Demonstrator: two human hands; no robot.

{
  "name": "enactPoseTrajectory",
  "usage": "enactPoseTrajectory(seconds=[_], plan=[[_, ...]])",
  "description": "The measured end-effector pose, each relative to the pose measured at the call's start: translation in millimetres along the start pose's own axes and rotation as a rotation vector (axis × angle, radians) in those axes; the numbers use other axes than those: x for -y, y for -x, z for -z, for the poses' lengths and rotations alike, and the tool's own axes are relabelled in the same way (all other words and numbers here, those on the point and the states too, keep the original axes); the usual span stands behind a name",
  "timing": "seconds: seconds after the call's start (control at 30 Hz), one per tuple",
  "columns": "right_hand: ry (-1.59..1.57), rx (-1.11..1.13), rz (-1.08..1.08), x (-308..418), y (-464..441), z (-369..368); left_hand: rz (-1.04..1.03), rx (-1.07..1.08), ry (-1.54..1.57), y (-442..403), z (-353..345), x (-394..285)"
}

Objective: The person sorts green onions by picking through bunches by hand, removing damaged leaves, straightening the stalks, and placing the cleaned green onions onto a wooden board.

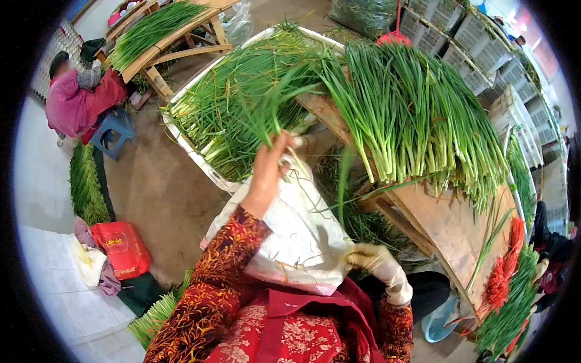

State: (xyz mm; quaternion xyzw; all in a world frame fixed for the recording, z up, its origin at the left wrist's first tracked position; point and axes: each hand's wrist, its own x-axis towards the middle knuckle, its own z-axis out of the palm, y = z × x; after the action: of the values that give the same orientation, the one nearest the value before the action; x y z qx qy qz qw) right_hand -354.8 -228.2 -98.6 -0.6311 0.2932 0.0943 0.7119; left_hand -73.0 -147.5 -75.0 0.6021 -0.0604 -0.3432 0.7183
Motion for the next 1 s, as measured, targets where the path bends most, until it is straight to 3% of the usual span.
enactPoseTrajectory(seconds=[0.07,0.13,0.2,0.27,0.3,0.4,0.57,0.6,0.67,0.7,0.77,0.93,1.0], plan=[[1.085,-0.344,0.378,2.4,-4.2,0.1,-0.236,0.122,0.076,-9.4,7.8,-6.3],[0.851,-0.587,0.293,44.1,-12.1,5.4,-0.204,0.091,0.019,-6.1,-6.1,0.9],[0.987,-0.789,0.44,78.5,-28.8,8.0,0.04,0.352,0.282,2.4,-21.8,16.7],[1.075,-0.816,0.202,103.5,-48.0,9.9,0.202,0.454,0.374,5.6,-35.0,39.3],[1.247,-0.855,0.206,97.6,-62.7,16.4,0.247,0.448,0.389,7.8,-41.9,47.9],[1.27,-0.839,0.286,98.6,-74.4,17.1,0.291,0.459,0.423,10.3,-57.1,58.1],[0.952,-0.545,0.223,97.6,-41.4,-11.8,0.291,0.406,0.4,6.1,-59.8,68.1],[0.95,-0.54,0.218,93.8,-43.2,-10.2,0.247,0.425,0.371,7.9,-59.4,67.9],[0.626,-0.639,0.466,84.3,-47.9,-5.2,0.246,0.422,0.361,18.1,-57.5,67.1],[0.565,-0.606,0.383,94.2,-50.8,-4.9,0.27,0.443,0.325,24.5,-54.7,68.1],[0.546,-0.662,0.446,92.2,-66.8,-1.7,0.244,0.554,0.303,31.2,-49.1,67.1],[0.269,-0.703,0.478,78.6,-93.4,-6.6,0.241,0.487,0.224,31.7,-37.2,69.4],[-0.227,-0.503,0.442,83.5,-83.3,-11.8,0.25,0.348,0.277,30.1,-38.0,71.0]])
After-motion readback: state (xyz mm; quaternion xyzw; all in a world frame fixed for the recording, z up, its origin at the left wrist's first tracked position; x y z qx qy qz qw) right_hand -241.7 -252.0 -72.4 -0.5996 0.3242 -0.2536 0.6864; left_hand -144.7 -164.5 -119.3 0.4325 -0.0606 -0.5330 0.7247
